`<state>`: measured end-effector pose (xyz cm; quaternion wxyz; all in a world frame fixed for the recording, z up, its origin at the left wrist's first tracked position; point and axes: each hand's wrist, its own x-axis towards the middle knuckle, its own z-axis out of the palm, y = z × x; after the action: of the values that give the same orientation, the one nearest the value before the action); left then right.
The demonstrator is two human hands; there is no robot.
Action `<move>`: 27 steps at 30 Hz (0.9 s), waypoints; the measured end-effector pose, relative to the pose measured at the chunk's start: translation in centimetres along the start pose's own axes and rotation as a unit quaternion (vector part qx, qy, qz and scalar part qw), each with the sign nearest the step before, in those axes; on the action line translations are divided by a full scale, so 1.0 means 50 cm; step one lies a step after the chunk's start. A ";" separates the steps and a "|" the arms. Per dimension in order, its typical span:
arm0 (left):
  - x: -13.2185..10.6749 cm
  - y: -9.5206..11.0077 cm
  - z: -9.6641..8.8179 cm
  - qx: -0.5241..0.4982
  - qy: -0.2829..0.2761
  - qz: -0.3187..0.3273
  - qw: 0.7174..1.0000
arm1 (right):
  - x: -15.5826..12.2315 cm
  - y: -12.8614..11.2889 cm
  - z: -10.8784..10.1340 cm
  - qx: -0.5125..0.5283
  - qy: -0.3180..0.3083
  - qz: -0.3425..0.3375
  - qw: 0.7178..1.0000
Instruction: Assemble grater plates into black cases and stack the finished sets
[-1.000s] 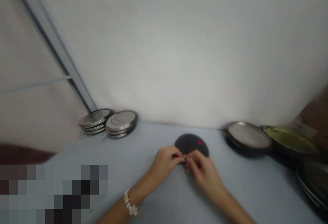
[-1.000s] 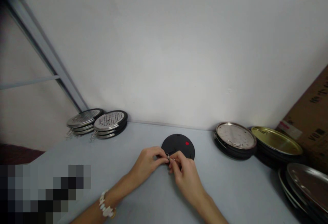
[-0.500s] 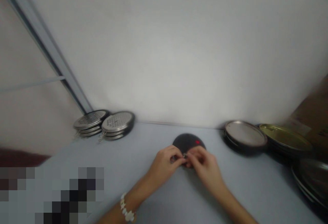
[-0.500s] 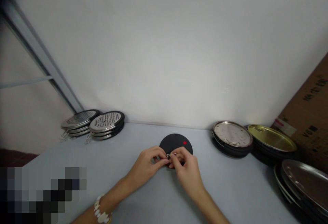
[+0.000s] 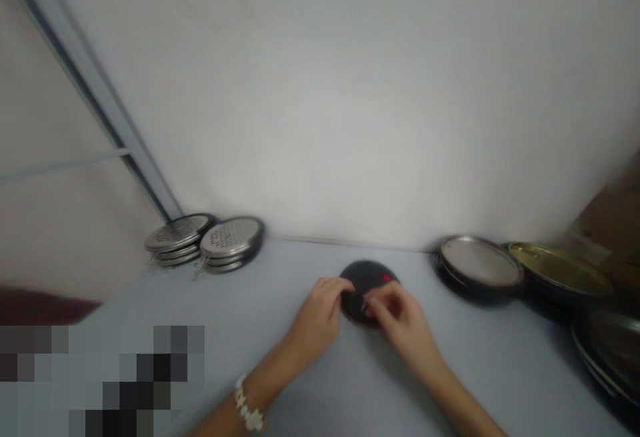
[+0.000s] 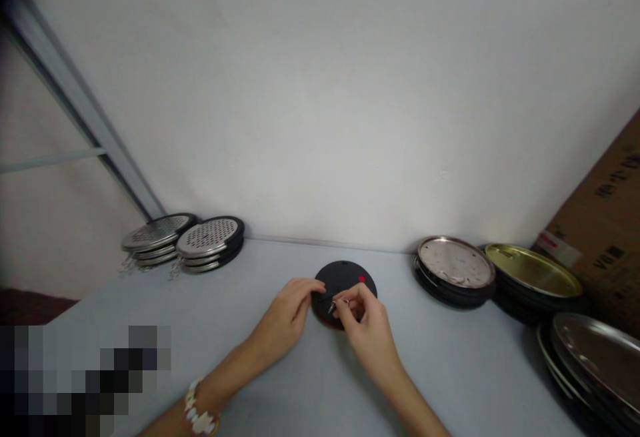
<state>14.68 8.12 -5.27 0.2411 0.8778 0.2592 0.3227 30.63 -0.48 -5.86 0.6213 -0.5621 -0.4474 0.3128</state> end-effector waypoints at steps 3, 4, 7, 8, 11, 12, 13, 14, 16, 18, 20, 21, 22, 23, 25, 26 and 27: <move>-0.002 -0.015 0.003 0.032 -0.059 0.038 0.997 | 0.009 0.001 -0.005 0.033 0.032 0.028 0.999; -0.002 -0.016 0.001 0.039 -0.066 0.036 0.996 | 0.012 0.000 -0.007 0.037 0.037 0.036 0.998; -0.001 -0.013 -0.005 0.052 -0.067 0.012 0.996 | 0.018 -0.003 -0.013 0.043 0.042 0.049 0.997; 0.000 -0.010 -0.006 0.056 -0.069 0.006 0.996 | 0.019 -0.003 -0.014 0.042 0.039 0.051 0.997; 0.000 0.001 -0.004 0.078 -0.064 -0.015 0.995 | 0.017 -0.002 -0.015 0.014 0.033 0.049 0.998; -0.001 0.005 -0.001 0.089 -0.062 -0.020 0.994 | 0.016 -0.001 -0.014 0.004 0.036 0.043 0.998; -0.002 0.009 0.003 0.101 -0.061 -0.025 0.993 | 0.014 -0.001 -0.013 -0.003 0.040 0.033 0.999; -0.003 0.013 0.006 0.115 -0.062 -0.028 0.991 | 0.012 0.000 -0.012 -0.008 0.045 0.018 0.999; -0.005 0.020 0.012 0.153 -0.066 -0.031 0.986 | 0.009 0.000 -0.011 -0.019 0.055 -0.016 0.998; -0.007 0.025 0.015 0.198 -0.076 -0.033 0.977 | 0.007 0.000 -0.011 -0.040 0.066 -0.042 0.996; -0.007 0.028 0.017 0.235 -0.087 -0.029 0.968 | 0.006 0.000 -0.011 -0.057 0.073 -0.052 0.994; -0.006 0.029 0.018 0.247 -0.093 -0.026 0.964 | 0.005 0.001 -0.011 -0.058 0.072 -0.054 0.994; -0.006 0.030 0.019 0.256 -0.097 -0.026 0.961 | 0.005 0.003 -0.011 -0.056 0.071 -0.053 0.995; -0.005 0.031 0.019 0.263 -0.099 -0.028 0.959 | 0.005 0.005 -0.011 -0.050 0.071 -0.052 0.995; -0.004 0.032 0.020 0.276 -0.102 -0.047 0.955 | 0.004 0.009 -0.009 -0.032 0.084 -0.046 0.995; -0.004 0.033 0.019 0.283 -0.102 -0.063 0.952 | 0.003 0.010 -0.008 -0.020 0.093 -0.041 0.995; -0.004 0.033 0.018 0.289 -0.100 -0.083 0.948 | 0.002 0.011 -0.006 -0.005 0.099 -0.033 0.995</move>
<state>15.66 6.52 -5.00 0.0272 0.9132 0.3876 0.1231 31.01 -0.41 -6.37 0.6696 -0.5788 -0.4031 0.2326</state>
